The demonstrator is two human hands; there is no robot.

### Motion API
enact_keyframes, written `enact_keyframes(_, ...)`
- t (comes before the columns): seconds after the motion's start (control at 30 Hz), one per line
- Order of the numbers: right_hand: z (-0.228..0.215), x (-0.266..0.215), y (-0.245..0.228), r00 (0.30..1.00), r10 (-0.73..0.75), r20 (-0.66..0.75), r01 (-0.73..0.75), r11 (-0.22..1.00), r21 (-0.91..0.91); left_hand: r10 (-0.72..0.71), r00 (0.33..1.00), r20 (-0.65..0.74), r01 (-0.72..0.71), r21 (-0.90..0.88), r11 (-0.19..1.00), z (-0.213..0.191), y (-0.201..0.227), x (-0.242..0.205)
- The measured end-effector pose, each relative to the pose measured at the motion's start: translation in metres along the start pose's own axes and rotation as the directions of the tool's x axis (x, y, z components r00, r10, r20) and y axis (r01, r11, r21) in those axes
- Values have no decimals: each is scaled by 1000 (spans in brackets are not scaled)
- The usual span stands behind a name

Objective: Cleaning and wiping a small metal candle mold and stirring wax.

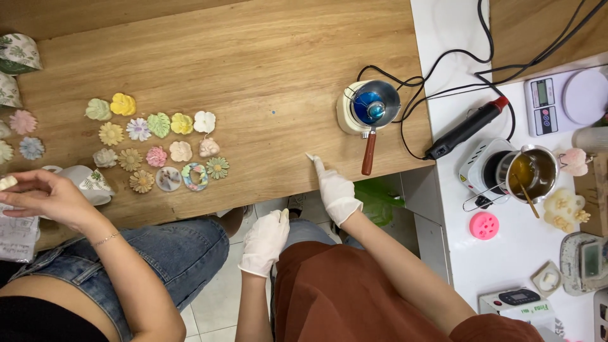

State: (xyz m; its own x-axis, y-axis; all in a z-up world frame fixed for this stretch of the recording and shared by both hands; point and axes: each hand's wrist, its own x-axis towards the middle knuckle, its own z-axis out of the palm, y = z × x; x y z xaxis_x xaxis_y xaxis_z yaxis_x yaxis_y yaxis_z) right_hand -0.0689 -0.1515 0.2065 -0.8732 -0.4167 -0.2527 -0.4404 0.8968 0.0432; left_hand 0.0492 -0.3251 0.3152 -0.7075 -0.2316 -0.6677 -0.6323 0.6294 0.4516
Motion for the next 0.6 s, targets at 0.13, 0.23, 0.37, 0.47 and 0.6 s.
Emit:
enact_keyframes(0.13,-2,-23,15,998,-62,7,62,998,11,70,996,-54,-65,90,994,5,-2,3)
enact_keyframes(0.23,-45,-37,40,998,-40,54,29,982,185,96,995,-34,-92,111,990,11,-1,7)
enact_keyframes(0.37,-28,-31,97,927,307,217,-375,790,486,120,992,-33,-116,112,987,27,-10,13)
enact_keyframes(0.47,-69,-20,134,908,311,279,-407,810,423,118,993,-9,-115,161,980,39,-9,12)
enact_keyframes(0.6,-52,-1,169,917,333,219,-391,858,332,112,994,5,-112,155,982,37,14,-12)
